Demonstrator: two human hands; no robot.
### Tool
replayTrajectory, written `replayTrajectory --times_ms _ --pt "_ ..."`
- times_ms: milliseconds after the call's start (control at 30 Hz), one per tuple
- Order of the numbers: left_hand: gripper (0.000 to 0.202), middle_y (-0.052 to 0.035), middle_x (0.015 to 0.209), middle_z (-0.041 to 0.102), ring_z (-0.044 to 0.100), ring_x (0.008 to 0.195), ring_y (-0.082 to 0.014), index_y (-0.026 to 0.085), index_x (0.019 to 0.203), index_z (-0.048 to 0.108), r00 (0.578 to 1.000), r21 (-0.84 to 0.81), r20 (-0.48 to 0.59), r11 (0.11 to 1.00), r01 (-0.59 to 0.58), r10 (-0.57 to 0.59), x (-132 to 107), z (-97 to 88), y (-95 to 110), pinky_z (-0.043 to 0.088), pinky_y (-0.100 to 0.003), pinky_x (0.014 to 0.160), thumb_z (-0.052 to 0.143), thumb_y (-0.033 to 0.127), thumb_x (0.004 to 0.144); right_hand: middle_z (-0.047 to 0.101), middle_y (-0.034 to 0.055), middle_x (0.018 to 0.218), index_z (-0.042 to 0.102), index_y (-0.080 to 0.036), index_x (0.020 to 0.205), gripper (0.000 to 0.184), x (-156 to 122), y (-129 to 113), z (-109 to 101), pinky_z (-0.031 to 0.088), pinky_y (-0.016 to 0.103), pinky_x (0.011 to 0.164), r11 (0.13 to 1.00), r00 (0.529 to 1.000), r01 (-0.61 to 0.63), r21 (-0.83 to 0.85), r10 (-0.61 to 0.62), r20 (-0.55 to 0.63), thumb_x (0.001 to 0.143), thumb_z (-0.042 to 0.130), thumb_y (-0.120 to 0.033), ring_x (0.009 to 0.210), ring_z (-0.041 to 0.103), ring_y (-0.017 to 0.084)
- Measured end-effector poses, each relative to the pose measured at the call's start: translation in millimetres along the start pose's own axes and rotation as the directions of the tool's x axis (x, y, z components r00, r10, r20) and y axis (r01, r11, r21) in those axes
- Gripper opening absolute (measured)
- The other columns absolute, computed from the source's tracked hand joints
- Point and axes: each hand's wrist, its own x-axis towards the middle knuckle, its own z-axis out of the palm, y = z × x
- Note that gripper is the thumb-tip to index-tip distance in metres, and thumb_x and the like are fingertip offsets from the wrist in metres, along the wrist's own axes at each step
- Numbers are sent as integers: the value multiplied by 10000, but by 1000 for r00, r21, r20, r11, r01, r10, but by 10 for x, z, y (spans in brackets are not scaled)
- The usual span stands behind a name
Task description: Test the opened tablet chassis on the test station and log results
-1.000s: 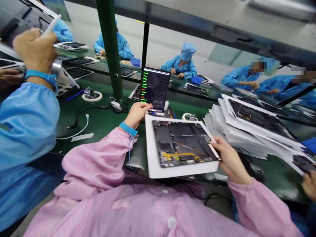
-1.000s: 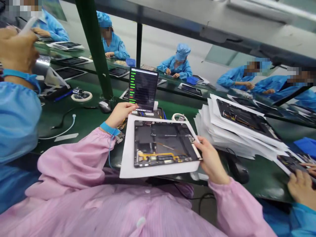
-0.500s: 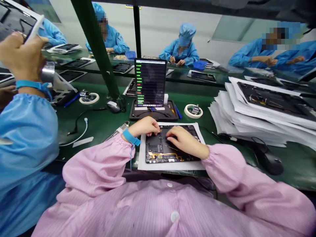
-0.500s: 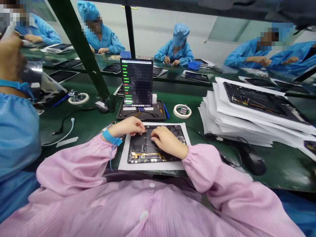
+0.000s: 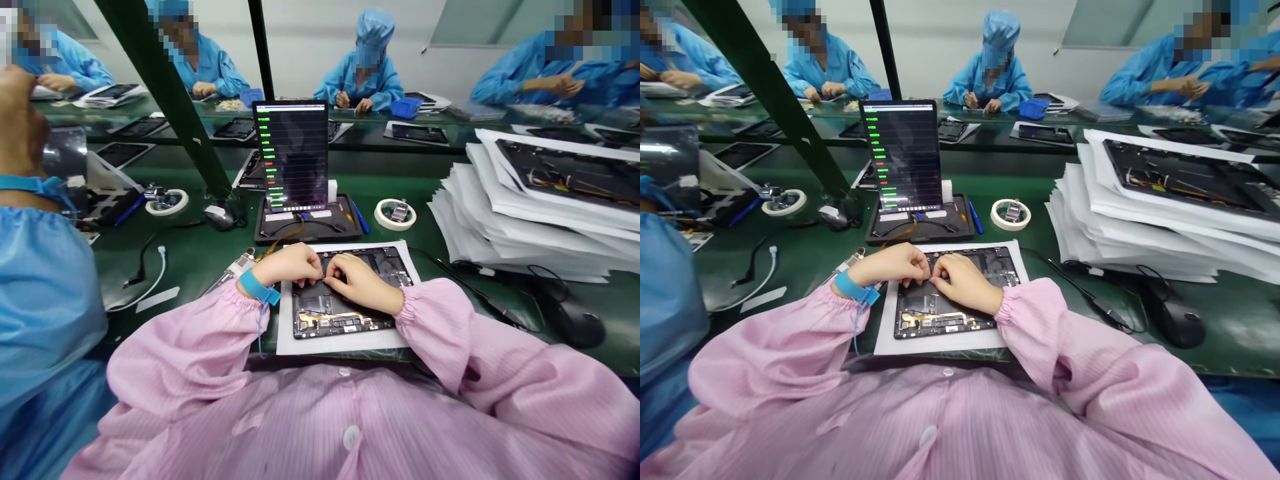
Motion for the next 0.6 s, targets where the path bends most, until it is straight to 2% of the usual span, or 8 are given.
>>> replayTrajectory --times_ms 433,600 --pt "99 25 585 611 563 511 -80 127 735 655 999 -45 44 999 6 -4 -11 -19 46 455 -172 496 576 136 677 578 9 770 538 -187 780 82 13 42 30 393 289 720 1000 1000 2 -5 -2 -13 807 603 -146 758 505 160" --pt "74 26 610 610 562 532 -71 124 715 640 999 -63 54 998 -3 6 -22 22 88 460 -175 527 610 187 740 587 29 762 540 -198 762 92 -19 128 50 423 301 675 998 998 47 -35 -49 -50 848 528 -228 722 532 177"
